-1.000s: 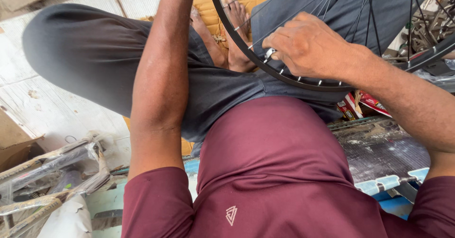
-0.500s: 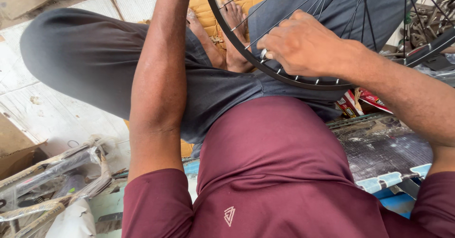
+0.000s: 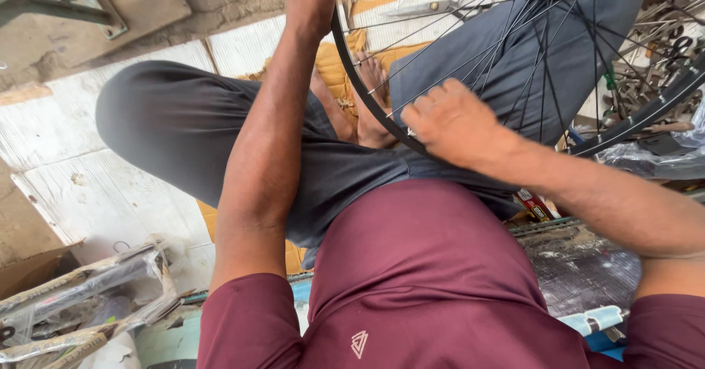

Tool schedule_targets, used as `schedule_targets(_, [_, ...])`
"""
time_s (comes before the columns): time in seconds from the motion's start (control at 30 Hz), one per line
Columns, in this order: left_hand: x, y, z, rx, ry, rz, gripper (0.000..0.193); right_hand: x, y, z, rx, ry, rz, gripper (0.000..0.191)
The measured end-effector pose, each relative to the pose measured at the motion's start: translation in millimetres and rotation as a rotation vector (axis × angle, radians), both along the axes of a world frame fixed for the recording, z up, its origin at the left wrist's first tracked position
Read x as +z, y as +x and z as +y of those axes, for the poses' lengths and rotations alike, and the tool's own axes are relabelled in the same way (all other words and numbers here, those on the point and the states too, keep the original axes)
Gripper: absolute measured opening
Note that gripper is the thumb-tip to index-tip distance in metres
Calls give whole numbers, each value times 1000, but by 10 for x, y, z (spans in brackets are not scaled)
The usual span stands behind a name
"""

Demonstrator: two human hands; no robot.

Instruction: The person inserts and tightens spokes into a bicycle wheel rim by hand while sitting on a cardboard-covered floor.

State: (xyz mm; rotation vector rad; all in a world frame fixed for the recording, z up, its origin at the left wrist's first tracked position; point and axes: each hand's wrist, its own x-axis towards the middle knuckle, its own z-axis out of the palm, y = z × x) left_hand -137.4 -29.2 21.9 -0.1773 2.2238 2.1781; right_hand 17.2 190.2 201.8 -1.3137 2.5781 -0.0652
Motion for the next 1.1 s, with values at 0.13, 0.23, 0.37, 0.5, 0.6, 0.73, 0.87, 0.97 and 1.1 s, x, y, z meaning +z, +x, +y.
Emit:
schedule_targets(0.13, [162,11,9,6,116,69,41,96,-152,-17,-3,100,-309,31])
schedule_targets(0.23, [311,16,-1,-1,83,105,43,127,-387,62,-14,120,-667,48])
schedule_targets(0.37, [506,15,57,57,272,109,41,157,-525,94,3,58,-823,41])
schedule_targets(0.5, [635,5,62,40,173,168,48,173,-464,12,-104,168,-776,45])
schedule_targets(0.6, [677,-18,47,19,202,201,46,175,-290,35,-45,-68,-476,45])
schedule_targets(0.73, [699,-13,52,-13,215,247,49,123,-41,163,-7,-344,-87,20])
schedule_targets(0.87, [706,14,34,-29,220,257,45,35,-20,176,17,-375,66,18])
schedule_targets(0.97, [626,0,-52,-57,215,108,37,79,-12,194,108,-427,8,20])
schedule_targets(1.1, [289,-72,-157,-189,220,126,34,270,165,393,119,-442,-310,12])
